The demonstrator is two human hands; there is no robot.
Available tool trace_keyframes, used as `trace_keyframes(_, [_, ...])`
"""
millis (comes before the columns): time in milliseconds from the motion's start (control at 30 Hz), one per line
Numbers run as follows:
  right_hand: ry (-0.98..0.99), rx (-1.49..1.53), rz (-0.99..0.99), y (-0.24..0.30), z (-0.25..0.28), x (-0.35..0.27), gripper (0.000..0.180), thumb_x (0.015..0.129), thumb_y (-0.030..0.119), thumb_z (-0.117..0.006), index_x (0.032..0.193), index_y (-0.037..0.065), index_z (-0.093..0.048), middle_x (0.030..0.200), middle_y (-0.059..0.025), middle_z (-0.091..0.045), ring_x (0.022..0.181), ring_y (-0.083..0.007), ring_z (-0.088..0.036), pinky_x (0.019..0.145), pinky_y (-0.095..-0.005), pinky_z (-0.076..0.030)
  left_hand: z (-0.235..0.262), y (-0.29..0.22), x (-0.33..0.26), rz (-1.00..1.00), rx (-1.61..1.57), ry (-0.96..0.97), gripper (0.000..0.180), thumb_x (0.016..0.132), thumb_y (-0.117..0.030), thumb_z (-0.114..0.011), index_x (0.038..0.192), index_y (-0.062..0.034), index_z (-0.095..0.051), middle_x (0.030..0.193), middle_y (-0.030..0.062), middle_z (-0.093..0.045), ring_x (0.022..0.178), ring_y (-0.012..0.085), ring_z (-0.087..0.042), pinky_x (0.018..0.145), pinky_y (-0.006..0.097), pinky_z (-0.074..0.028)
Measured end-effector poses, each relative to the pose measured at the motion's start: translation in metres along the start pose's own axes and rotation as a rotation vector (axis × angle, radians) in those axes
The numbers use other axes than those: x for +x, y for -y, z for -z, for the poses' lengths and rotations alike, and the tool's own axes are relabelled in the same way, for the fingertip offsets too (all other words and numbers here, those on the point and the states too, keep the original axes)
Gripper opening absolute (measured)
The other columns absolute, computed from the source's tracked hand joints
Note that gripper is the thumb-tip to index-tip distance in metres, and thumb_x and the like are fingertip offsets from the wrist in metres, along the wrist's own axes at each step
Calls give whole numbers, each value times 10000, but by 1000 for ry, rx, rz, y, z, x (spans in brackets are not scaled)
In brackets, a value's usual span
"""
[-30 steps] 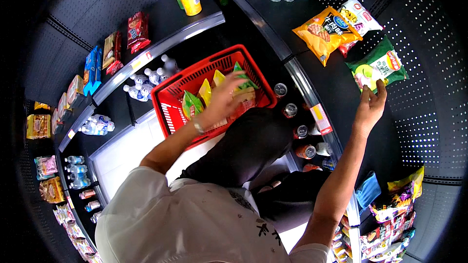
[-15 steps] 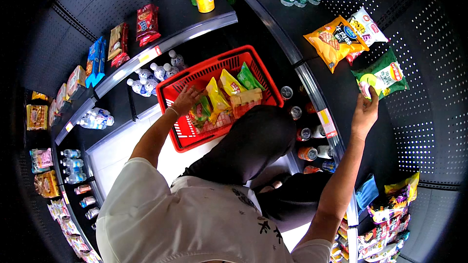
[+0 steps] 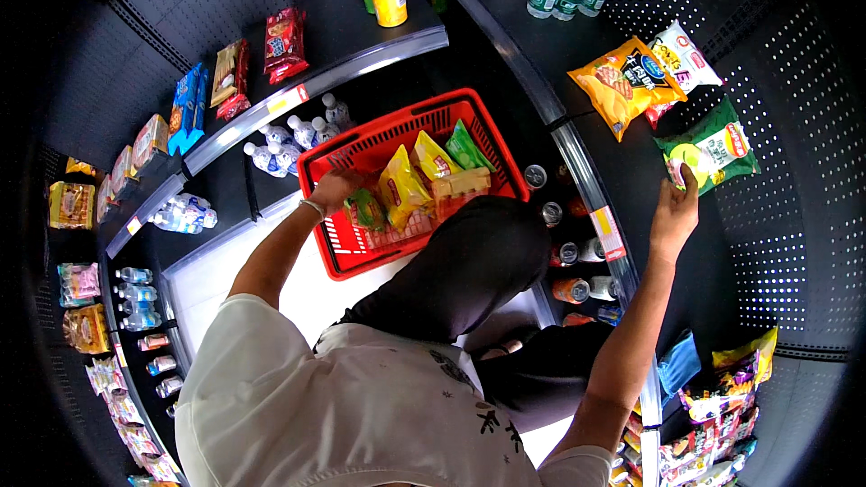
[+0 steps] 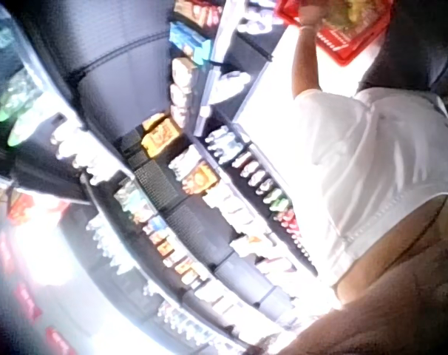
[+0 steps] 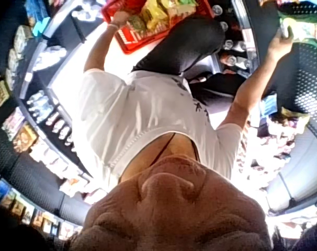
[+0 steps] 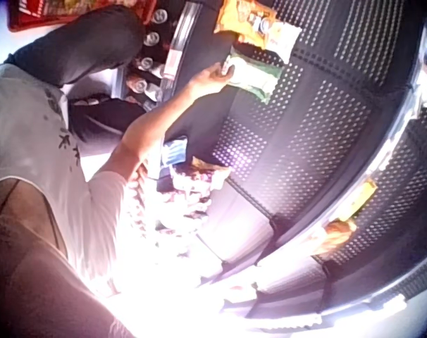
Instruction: The person wipes a store shelf with a blue cloth and then restocks it with various snack items. They take bags of chips and other snacks from a red basket and place them on the shelf, arranging them in rows.
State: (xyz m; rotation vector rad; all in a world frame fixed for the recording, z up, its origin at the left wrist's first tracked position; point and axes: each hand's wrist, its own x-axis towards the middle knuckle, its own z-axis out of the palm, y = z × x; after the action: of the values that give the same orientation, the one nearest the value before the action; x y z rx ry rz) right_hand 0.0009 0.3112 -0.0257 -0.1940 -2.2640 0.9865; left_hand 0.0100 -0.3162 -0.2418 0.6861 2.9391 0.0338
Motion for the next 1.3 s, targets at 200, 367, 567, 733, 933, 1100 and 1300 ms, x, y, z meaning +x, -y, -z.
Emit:
trace_keyframes(200, [-17,-11,40,9,0,-2,399,919,73,-660,1306,64,-566,1011,-137,-732,860,-134,-696,766,-286,-538,82,-2,1,-1,-284,-155,273,744,-42,-696,1015,-67,-672,922,175,-687,905,372,-664,788,419,-525])
trace_keyframes(367, [97,50,-42,45,-1,-10,423,902,13,-649,1312,31,-546,1197,-128,-678,943,-149,-680,876,-284,-517,193,-40,22,-2,-601,-378,197,810,-6,-669,1008,-10,-674,912,154,-688,826,299,-689,739,353,-541])
trace_keyframes(567, [262,567,-41,78,-21,-27,362,914,65,-667,1260,3,-578,1212,-114,-646,951,-172,-655,821,-302,-524,291,-128,69,-218,-608,-722,119,839,-4,-661,954,25,-670,843,128,-680,765,232,-681,709,306,-516])
trace_keyframes(733, [296,721,136,100,-25,-35,453,911,133,-701,1315,-2,-547,1210,-82,-613,1057,-168,-599,911,-328,-492,338,-220,106,-423,-624,-778,86,843,-6,-668,923,22,-682,788,129,-651,724,250,-656,665,315,-496])
trace_keyframes(933, [150,1103,-48,104,7,-26,201,969,80,-623,1149,-6,-638,960,-18,-675,883,-78,-612,828,-252,-513,343,-284,145,-668,-685,-801,81,849,-7,-662,917,34,-682,809,133,-666,740,271,-663,680,325,-512])
trace_keyframes(1100, [-103,1116,-147,96,29,-25,58,957,71,-632,946,36,-677,801,36,-650,667,-15,-543,587,-194,-445,337,-321,164,-651,-850,-806,106,920,-41,-639,872,54,-646,722,81,-608,646,135,-606,600,271,-463])
trace_keyframes(1300, [-326,1319,-304,75,41,-11,84,959,78,-625,895,54,-674,736,29,-644,509,-13,-436,452,-209,-327,317,-355,198,-590,-1458,-410,248,991,-196,-620,1123,13,-607,983,21,-656,914,74,-593,818,235,-475])
